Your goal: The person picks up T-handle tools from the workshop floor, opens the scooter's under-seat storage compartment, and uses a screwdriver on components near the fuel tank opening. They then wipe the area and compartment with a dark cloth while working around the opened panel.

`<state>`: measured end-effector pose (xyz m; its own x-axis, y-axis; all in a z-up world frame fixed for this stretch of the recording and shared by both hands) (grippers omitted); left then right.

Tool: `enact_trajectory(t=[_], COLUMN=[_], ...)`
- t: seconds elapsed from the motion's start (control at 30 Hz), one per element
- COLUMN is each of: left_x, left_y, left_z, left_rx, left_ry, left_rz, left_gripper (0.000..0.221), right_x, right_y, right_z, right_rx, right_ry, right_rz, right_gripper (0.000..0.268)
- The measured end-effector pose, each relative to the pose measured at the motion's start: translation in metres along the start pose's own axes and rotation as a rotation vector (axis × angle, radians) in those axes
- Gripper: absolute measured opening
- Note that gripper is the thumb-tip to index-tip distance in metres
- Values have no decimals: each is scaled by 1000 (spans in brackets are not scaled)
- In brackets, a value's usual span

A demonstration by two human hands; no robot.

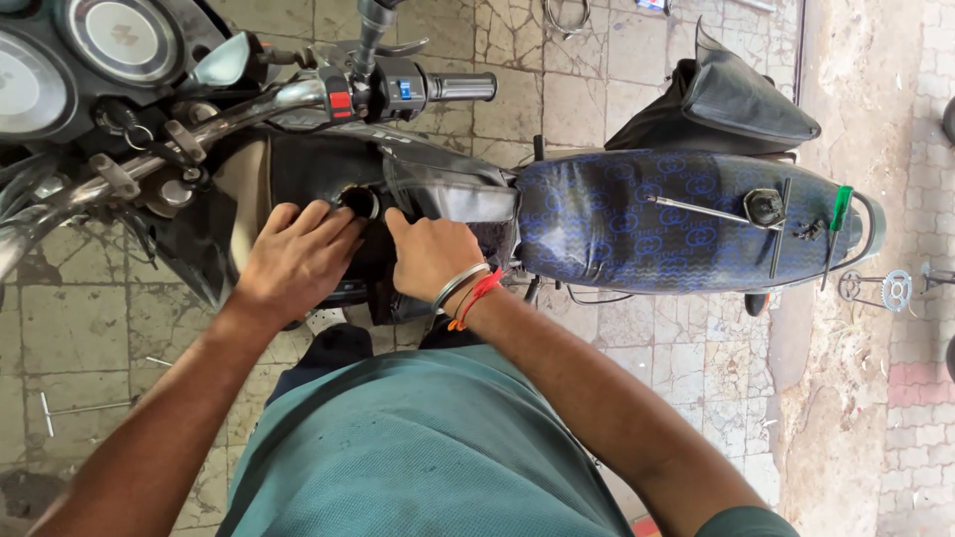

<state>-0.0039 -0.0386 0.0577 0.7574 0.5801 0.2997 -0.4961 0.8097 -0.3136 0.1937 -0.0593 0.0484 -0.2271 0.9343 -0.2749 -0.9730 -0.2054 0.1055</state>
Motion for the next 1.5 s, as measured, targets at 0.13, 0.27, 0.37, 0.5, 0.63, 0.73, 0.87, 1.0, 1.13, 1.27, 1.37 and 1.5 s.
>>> enact_trajectory(t=[0.13,0.27,0.37,0.5,0.63,0.73,0.87,1.0,1.13,1.27,1.37,1.5], left_x=[-1,-1,2,7,5,5,6,4,5,14,13,10], left_y=[-2,3,11,18,21,20,21,31,33,36,36,34], left_z=[-3,0,-9,-15,-16,-13,0,9,11,5,8,15], left_rx=[28,-10,-99,-171,-180,-172,-126,-120,-145,-114,-126,-180], left_ry=[-15,-25,-28,35,-9,3,2,74,68,69,16,76], left_rz=[26,81,121,156,133,123,58,24,-8,-13,-29,8], left_gripper=[19,20,19,24,19,12,10,19,20,9,11,16], right_x=[9,16,17,24,30,34,31,26,28,27,23,20], right_y=[-12,-11,-11,-11,-5,-11,-12,-9,-9,-13,-8,-4], right_z=[9,16,8,-21,-30,-45,-46,-30,-40,-35,-32,-20], right_rx=[49,141,223,452,459,790,1065,1093,1141,842,755,686], right_ry=[81,211,188,220,263,339,388,519,619,469,453,432], right_rz=[35,-16,-24,21,-30,28,153,148,45,227,204,155], right_gripper=[35,53,55,59,71,63,73,92,106,108,109,105])
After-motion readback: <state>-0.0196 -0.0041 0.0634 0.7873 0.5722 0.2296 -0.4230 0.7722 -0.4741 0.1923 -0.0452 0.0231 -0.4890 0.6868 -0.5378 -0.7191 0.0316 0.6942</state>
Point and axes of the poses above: each hand's wrist, its own x-axis towards the middle knuckle, its own z-axis out of the back of the hand, y = z × x, the point moved 1 cm from there along x, towards the middle knuckle, and after that the axes turned 14 degrees about -x, right-handed, at the moved point
